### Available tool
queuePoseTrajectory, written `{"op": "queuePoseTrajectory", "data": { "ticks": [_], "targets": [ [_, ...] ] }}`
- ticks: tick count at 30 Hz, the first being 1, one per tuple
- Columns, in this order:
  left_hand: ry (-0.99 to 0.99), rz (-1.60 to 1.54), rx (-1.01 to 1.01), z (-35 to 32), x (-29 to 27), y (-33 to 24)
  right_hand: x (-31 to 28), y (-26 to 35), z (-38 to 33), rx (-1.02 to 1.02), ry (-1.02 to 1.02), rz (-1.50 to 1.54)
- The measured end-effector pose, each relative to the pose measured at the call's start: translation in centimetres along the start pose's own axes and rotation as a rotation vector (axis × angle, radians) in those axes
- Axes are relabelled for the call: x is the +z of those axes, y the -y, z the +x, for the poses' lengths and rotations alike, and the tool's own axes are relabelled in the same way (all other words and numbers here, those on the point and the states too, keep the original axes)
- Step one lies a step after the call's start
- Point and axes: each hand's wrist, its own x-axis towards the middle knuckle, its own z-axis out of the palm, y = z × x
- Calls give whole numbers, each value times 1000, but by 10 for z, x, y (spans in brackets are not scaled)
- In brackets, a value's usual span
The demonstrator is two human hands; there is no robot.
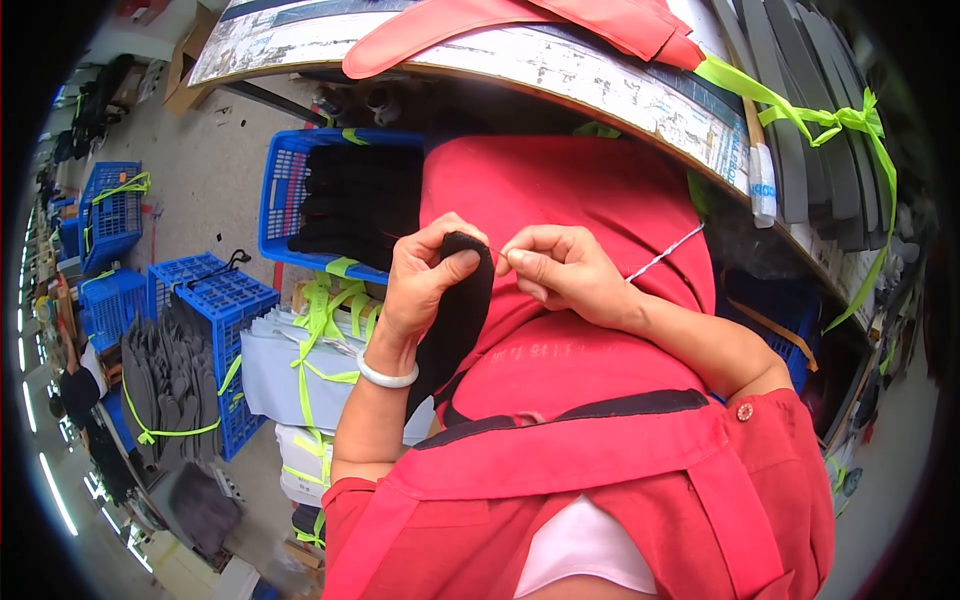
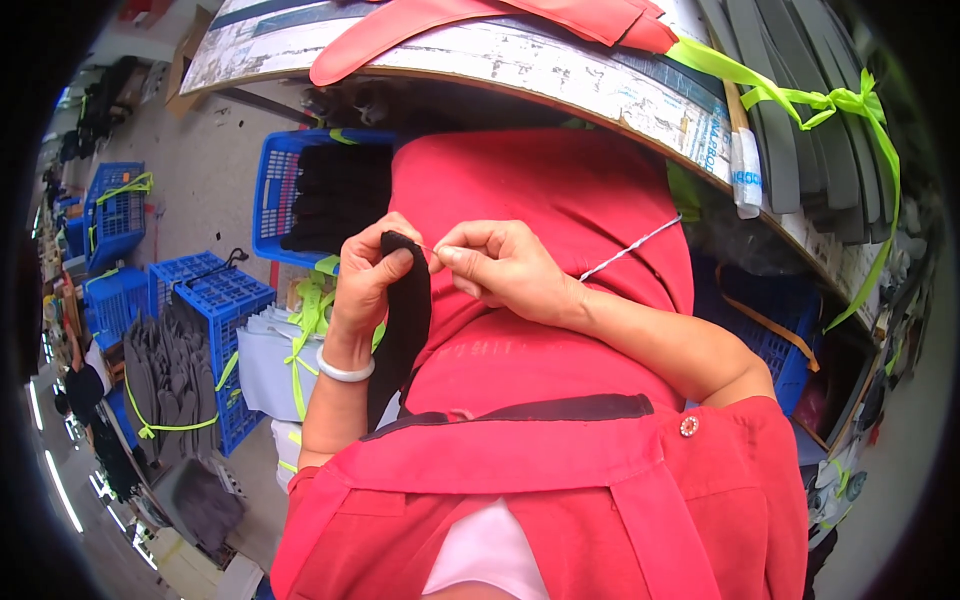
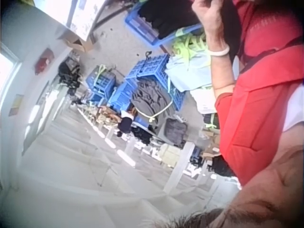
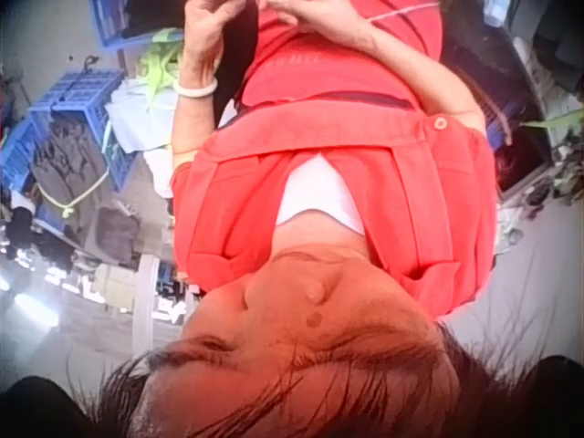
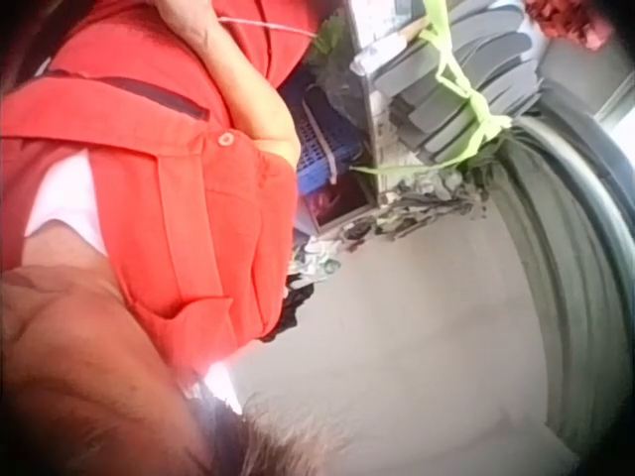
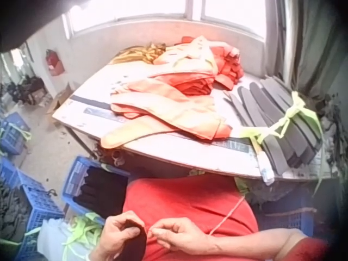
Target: Manually assembling footwear components by inserting padding into fabric sleeves and sewing the ends.
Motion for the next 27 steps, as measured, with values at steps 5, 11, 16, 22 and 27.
{"op": "queuePoseTrajectory", "data": {
  "ticks": [5,11,16,22,27],
  "targets": [
    [-43,-4,-86,14,-3,1,-33,7,20,-115,-49,-340],
    [-78,-106,-199,23,-6,5,-172,61,14,-680,-879,-1332],
    [-142,-55,-182,38,-1,8,-190,91,3,-821,-1211,-1865],
    [-180,85,-108,60,3,19,-33,28,62,-98,-217,-778],
    [195,336,-681,-4,-38,-1,-84,78,97,-479,-555,-770]
  ]
}}
